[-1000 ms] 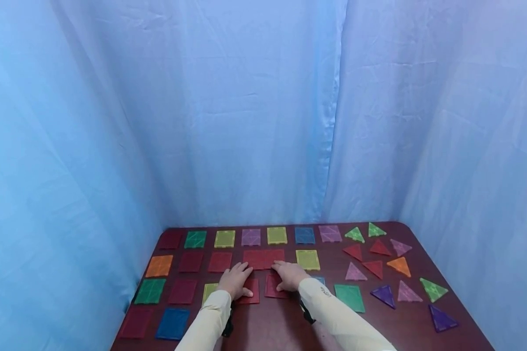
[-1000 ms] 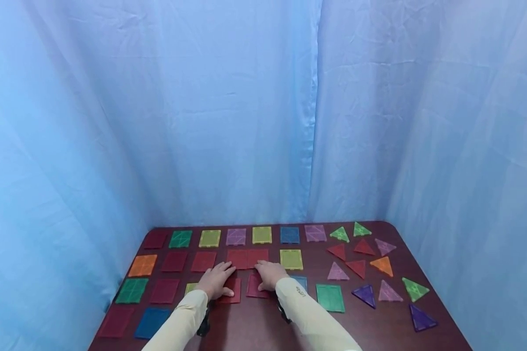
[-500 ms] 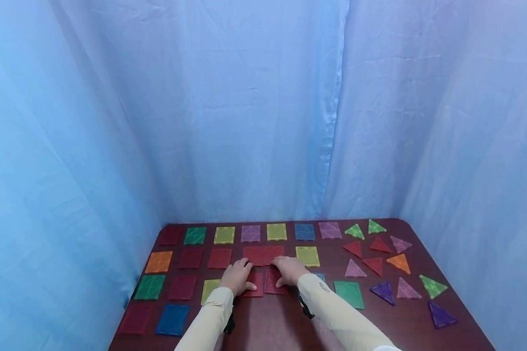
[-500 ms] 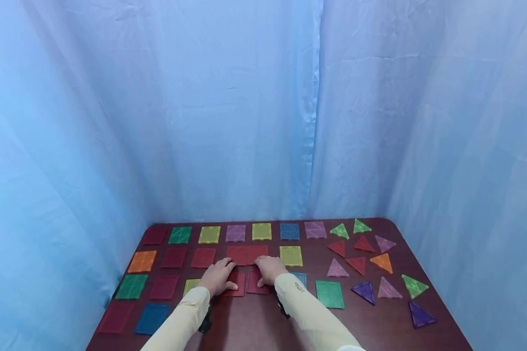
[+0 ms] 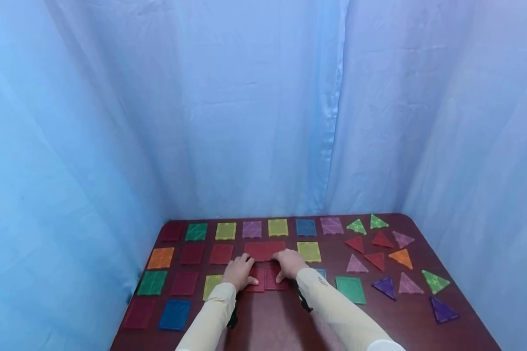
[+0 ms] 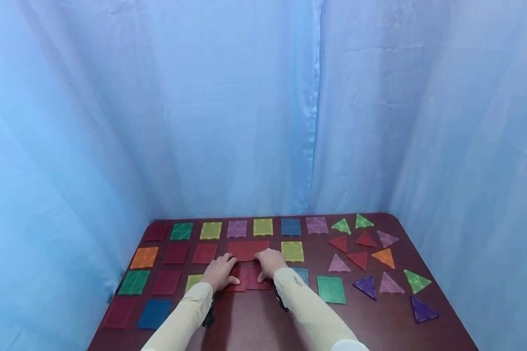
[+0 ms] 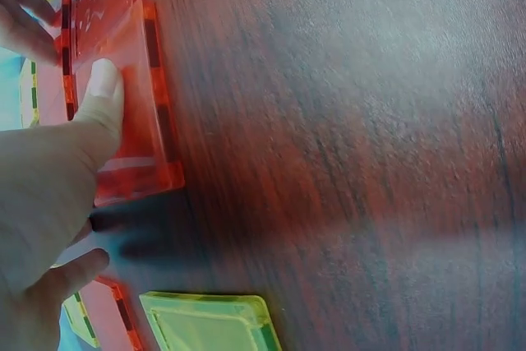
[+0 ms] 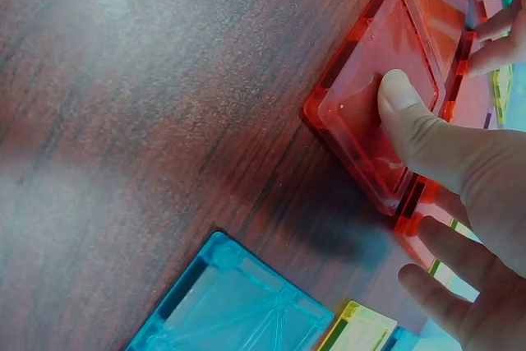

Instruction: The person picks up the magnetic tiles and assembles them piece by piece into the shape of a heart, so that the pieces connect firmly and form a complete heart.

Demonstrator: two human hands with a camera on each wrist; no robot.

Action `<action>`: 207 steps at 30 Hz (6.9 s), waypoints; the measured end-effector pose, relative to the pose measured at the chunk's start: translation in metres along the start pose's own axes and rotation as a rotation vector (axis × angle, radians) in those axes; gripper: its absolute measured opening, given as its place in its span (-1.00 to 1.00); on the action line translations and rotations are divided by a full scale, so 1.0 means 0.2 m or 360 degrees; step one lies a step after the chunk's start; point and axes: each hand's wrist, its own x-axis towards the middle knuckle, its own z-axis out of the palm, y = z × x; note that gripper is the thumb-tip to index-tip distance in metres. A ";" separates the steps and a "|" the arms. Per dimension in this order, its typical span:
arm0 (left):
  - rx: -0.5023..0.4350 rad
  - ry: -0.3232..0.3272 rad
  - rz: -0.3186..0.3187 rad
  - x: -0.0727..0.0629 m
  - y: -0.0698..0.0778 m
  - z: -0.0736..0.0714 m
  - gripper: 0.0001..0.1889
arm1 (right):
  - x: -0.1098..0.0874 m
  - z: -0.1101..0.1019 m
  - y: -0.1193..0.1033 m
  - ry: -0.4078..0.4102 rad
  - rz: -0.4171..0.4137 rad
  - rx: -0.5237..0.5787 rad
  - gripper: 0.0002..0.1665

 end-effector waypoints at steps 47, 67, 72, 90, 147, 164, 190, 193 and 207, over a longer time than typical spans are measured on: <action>-0.0214 0.0156 -0.0145 -0.18 0.14 0.01 -0.72 | -0.36 0.20 -0.17 0.0219 0.0004 -0.0120 -0.32; -0.0343 0.0019 -0.0620 -0.03 -0.23 -0.05 -0.49 | -0.37 0.16 -0.19 0.0169 0.0007 -0.0084 -0.30; -0.0422 0.0013 -0.0703 0.03 -0.27 0.00 -0.44 | -0.36 0.17 -0.18 0.0166 0.0018 -0.0076 -0.30; -0.0499 -0.0018 -0.0545 0.15 -0.19 -0.14 -0.45 | -0.33 0.17 -0.15 0.0209 0.0033 -0.0059 -0.27; -0.0984 -0.0069 -0.0610 0.04 -0.03 -0.18 -0.40 | -0.34 0.20 -0.15 0.0202 0.0012 -0.0049 -0.28; -0.0978 -0.0042 -0.0670 0.05 -0.03 -0.17 -0.41 | -0.24 0.10 -0.04 0.0492 -0.0022 0.0038 -0.51; -0.1010 0.0031 -0.0579 0.02 -0.05 -0.18 -0.60 | -0.09 0.01 0.35 0.0294 0.0859 0.0348 0.08; -0.1020 0.0025 -0.0580 0.01 -0.05 -0.17 -0.62 | -0.08 -0.01 0.34 0.0264 0.0885 0.0436 0.10; -0.1065 0.0024 -0.0538 0.00 -0.06 -0.17 -0.65 | -0.04 -0.05 0.24 0.0339 0.0434 0.0786 0.28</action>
